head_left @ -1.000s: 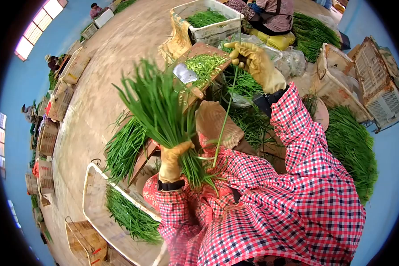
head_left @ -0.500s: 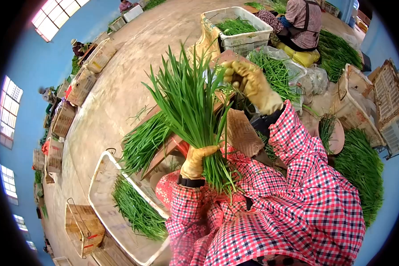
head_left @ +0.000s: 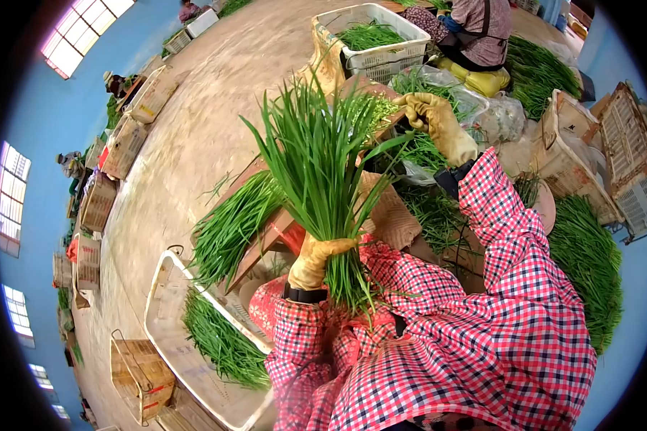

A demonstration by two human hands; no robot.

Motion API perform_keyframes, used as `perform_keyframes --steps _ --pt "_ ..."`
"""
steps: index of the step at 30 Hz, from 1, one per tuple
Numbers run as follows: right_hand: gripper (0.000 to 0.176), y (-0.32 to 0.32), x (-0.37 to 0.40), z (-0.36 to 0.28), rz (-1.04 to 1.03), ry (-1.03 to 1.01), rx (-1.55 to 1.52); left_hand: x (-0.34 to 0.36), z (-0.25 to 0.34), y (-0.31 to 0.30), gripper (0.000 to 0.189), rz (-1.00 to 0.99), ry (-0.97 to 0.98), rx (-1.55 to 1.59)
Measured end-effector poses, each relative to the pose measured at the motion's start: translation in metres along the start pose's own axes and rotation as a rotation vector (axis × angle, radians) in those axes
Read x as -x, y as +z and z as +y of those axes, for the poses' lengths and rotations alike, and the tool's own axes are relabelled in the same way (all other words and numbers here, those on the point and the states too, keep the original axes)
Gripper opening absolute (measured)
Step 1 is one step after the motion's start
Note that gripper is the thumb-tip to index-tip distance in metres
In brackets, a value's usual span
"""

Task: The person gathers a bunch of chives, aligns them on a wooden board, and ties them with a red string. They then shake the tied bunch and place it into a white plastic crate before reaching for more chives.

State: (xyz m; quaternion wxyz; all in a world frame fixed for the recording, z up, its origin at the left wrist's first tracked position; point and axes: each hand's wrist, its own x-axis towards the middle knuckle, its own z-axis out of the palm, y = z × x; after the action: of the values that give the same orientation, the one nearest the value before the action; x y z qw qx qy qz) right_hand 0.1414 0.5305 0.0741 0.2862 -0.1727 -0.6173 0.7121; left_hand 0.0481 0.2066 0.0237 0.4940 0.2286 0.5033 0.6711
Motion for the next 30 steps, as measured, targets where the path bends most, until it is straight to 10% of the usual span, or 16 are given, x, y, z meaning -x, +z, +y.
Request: perform_keyframes --steps 9,11,13,17,30 --pt "0.03 -0.098 -0.078 -0.06 0.384 -0.059 0.369 -0.003 -0.006 0.0 0.047 -0.041 0.002 0.044" --pt "0.038 -0.121 -0.086 -0.051 0.487 -0.16 1.319 -0.001 -0.008 -0.002 0.047 -0.008 0.006 0.083" --pt "0.045 -0.123 -0.083 -0.04 0.384 -0.075 1.529 -0.003 -0.012 -0.01 0.042 0.01 0.032 0.001" --pt "0.054 -0.027 0.01 -0.033 -0.229 0.004 0.435 -0.002 -0.007 -0.009 0.039 0.014 -0.037 0.013" --pt "0.033 0.067 -0.023 0.026 -0.128 0.008 -0.146 -0.001 -0.013 -0.013 0.046 0.008 -0.032 -0.084"
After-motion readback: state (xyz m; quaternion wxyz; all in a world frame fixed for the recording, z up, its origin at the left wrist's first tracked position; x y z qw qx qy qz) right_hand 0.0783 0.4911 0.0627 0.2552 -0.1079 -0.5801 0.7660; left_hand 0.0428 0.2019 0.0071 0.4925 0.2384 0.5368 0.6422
